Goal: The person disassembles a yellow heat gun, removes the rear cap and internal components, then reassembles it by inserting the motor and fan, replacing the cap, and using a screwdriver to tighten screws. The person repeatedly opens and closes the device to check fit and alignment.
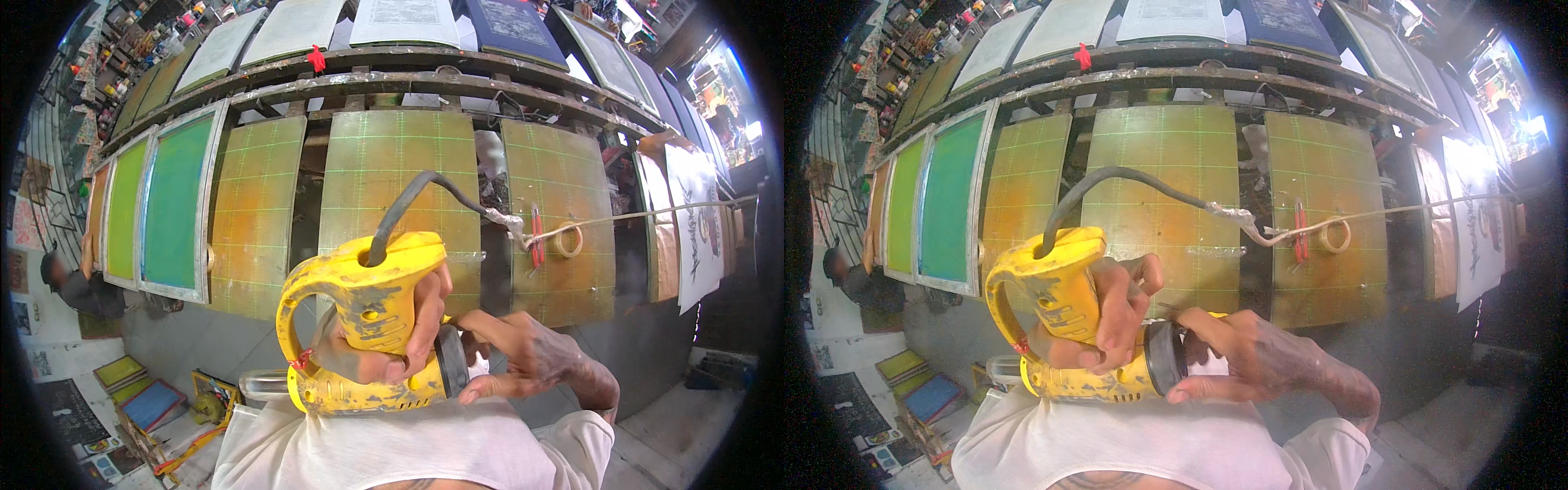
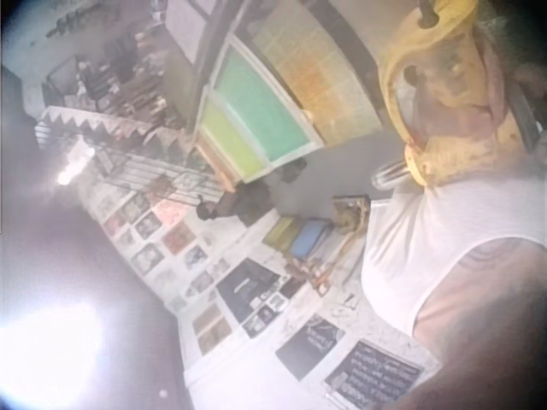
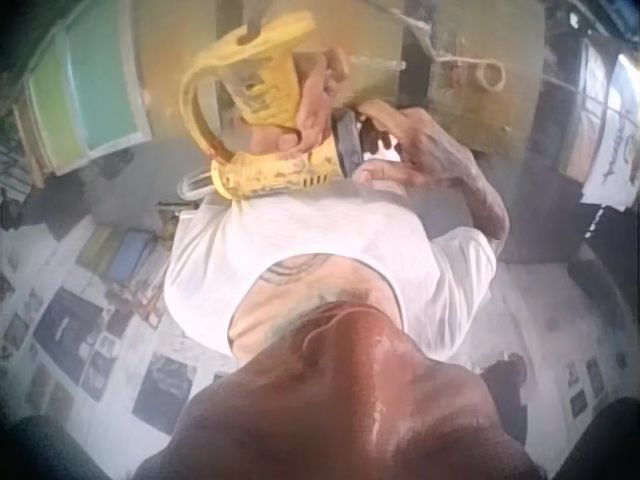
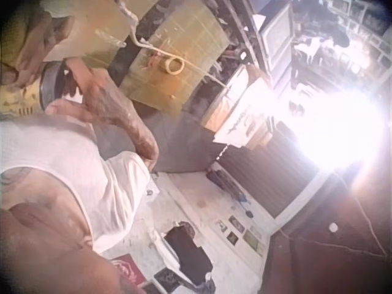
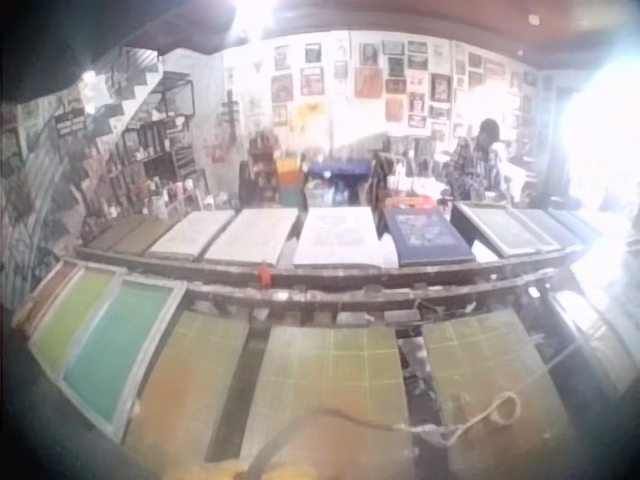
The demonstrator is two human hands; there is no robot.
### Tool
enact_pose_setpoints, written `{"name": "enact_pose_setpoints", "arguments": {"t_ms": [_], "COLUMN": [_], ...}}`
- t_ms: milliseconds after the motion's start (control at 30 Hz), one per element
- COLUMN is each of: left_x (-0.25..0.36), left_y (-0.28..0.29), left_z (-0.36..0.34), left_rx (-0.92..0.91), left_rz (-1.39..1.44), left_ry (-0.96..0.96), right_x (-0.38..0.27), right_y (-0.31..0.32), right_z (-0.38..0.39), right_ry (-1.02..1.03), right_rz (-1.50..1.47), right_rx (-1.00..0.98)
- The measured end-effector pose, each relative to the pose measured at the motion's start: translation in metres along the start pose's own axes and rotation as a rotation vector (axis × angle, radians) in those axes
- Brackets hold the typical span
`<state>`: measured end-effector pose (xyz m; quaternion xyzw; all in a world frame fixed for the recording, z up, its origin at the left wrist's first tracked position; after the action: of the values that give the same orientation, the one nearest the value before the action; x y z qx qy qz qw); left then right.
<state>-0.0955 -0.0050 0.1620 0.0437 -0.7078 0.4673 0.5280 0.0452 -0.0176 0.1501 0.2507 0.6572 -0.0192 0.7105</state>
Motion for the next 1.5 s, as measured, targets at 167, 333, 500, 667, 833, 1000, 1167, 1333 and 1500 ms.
{"name": "enact_pose_setpoints", "arguments": {"t_ms": [167, 333, 500, 667, 833, 1000, 1167, 1333, 1500], "left_x": [0.0, 0.01, 0.015, 0.032, 0.024, 0.027, 0.02, 0.02, 0.023], "left_y": [-0.002, 0.0, 0.004, 0.016, 0.035, 0.033, 0.027, 0.029, 0.027], "left_z": [-0.003, -0.004, -0.008, -0.007, -0.006, -0.008, -0.006, -0.006, -0.003], "left_rx": [-0.008, -0.123, -0.202, -0.395, -0.211, -0.281, -0.271, -0.306, -0.253], "left_rz": [-0.002, -0.074, -0.142, -0.1, 0.092, 0.083, 0.179, 0.207, 0.214], "left_ry": [0.015, -0.083, -0.185, -0.322, -0.456, -0.45, -0.384, -0.402, -0.391], "right_x": [0.027, -0.006, -0.005, 0.002, -0.033, -0.048, -0.059, -0.055, -0.058], "right_y": [-0.006, 0.019, 0.01, 0.019, 0.027, 0.028, 0.03, 0.032, 0.032], "right_z": [0.002, 0.002, 0.002, 0.002, -0.014, -0.022, -0.025, -0.023, -0.028], "right_ry": [-0.073, 0.044, 0.086, 0.23, 0.47, 0.446, 0.382, 0.365, 0.4], "right_rz": [-0.011, 0.058, -0.162, -0.277, 0.055, 0.218, 0.147, 0.039, 0.11], "right_rx": [-0.039, 0.085, 0.092, 0.401, 0.55, 0.415, 0.281, 0.268, 0.284]}}
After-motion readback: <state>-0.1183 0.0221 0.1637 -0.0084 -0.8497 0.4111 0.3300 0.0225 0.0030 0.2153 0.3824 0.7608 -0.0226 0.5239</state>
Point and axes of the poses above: each hand's wrist, its own z-axis away from the middle knuckle, its own y-axis out of the back of the hand, x = y × z, the point moved 8 cm from there along -z, towards the middle knuckle, and after that the axes turned 14 degrees about y, right-handed, at the moved point
